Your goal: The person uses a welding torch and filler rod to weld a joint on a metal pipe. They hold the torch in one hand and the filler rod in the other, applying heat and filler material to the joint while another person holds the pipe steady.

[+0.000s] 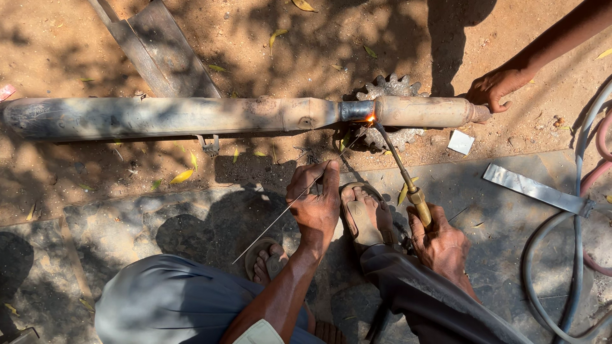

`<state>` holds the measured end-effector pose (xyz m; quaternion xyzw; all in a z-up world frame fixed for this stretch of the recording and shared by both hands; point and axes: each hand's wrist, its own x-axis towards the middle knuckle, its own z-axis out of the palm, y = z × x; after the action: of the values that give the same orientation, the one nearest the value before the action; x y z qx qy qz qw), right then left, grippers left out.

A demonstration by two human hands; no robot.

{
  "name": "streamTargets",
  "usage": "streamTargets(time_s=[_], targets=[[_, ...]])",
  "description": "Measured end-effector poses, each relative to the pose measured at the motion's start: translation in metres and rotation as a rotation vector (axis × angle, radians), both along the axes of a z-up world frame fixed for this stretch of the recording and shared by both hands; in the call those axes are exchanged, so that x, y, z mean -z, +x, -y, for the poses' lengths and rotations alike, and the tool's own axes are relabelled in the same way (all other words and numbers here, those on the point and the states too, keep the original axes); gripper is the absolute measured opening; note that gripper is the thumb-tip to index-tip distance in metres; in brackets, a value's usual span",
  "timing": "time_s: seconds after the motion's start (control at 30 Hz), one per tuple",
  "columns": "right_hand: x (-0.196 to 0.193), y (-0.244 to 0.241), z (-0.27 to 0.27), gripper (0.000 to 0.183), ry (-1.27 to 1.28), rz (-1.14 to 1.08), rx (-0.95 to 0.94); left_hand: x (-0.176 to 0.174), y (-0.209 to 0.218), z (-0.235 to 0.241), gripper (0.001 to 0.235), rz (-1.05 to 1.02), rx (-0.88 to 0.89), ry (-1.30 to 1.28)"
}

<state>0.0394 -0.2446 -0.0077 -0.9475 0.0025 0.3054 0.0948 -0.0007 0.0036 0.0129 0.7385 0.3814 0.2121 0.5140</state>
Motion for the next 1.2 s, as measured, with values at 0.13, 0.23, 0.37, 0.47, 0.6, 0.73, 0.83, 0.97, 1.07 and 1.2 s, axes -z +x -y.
streamTargets(time_s=[0.13,0.23,0.37,0.47,0.6,0.73,0.83,0.97,1.07,1.2], targets=[[0.000,0.000,0.001,0.042,-0.022,-0.021,-0.023,-0.001,0.000,0.001,0.010,-0.026,-0.010,0.002],[-0.001,0.000,0.001,0.042,0.003,-0.028,-0.007,-0.002,0.001,0.000,0.009,-0.041,-0.016,0.003],[-0.002,0.001,0.000,0.042,0.003,-0.013,-0.027,-0.006,0.002,0.001,0.009,-0.001,-0.011,-0.044],[-0.003,0.000,0.000,0.042,0.016,-0.017,-0.013,-0.009,0.002,0.002,0.010,0.047,0.007,-0.061],[-0.003,0.000,-0.002,0.041,0.015,0.029,-0.045,-0.010,0.001,0.006,0.014,0.034,0.026,-0.119],[-0.007,-0.002,-0.003,0.041,0.077,0.042,-0.024,-0.011,-0.002,0.009,0.017,0.029,0.047,-0.148],[-0.012,0.000,-0.005,0.039,0.164,0.045,0.001,-0.014,0.001,0.007,0.017,0.056,0.051,-0.140],[-0.026,0.005,-0.002,0.034,0.420,0.076,0.104,-0.026,0.007,0.000,0.009,-0.049,0.376,0.173],[-0.041,0.012,0.004,0.030,0.536,0.063,0.172,-0.050,0.012,-0.010,0.005,-0.140,0.814,0.275],[-0.055,0.028,0.015,0.030,0.539,0.103,0.134,-0.089,0.022,-0.038,0.006,0.101,0.502,-0.132]])
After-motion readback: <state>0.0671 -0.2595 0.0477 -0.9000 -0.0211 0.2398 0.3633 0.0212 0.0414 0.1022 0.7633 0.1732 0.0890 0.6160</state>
